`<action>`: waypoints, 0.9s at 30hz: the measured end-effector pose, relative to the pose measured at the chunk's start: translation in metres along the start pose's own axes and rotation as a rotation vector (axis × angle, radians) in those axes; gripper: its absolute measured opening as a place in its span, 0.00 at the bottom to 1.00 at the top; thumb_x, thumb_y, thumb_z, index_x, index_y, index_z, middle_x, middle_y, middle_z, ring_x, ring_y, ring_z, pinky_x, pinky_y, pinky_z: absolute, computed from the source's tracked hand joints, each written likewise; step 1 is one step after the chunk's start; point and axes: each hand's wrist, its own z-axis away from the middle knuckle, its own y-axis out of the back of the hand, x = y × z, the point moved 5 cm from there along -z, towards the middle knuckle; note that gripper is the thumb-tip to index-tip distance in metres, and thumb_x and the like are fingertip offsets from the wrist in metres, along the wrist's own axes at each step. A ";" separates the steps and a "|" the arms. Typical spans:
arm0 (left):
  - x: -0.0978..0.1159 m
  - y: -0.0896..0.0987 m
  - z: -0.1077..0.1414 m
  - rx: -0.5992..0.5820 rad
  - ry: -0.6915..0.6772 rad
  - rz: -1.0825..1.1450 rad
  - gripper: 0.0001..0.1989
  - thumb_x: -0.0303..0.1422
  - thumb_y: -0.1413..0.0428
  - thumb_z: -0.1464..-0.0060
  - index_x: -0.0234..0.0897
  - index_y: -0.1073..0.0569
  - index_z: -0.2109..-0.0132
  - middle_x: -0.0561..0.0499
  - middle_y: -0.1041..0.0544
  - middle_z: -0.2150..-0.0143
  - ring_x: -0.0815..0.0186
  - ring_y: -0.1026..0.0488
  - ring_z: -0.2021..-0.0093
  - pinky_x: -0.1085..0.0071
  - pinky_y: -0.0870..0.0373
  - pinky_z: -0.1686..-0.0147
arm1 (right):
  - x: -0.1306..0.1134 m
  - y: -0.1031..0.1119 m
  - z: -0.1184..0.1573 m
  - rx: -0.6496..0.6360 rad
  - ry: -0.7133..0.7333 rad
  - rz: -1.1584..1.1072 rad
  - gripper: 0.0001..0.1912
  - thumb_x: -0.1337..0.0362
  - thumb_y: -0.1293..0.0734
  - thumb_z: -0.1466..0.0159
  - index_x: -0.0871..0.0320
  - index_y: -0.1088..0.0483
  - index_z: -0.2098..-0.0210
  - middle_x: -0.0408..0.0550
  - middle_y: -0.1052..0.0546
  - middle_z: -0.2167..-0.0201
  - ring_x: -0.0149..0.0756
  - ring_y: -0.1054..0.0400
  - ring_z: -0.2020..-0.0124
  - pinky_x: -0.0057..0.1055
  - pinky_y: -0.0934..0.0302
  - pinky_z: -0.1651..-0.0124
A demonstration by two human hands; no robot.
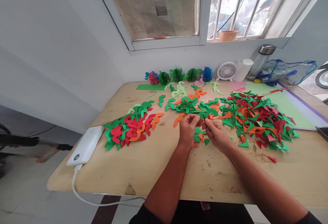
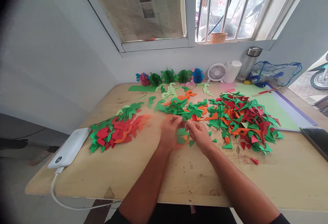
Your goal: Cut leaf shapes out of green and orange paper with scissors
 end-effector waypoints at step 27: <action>0.014 0.009 -0.005 -0.044 -0.030 -0.189 0.06 0.34 0.38 0.60 0.35 0.25 0.75 0.54 0.28 0.80 0.71 0.32 0.77 0.74 0.36 0.73 | -0.006 0.008 -0.002 -0.006 0.043 0.208 0.27 0.40 0.38 0.41 0.58 0.34 0.79 0.33 0.51 0.90 0.24 0.60 0.87 0.27 0.66 0.82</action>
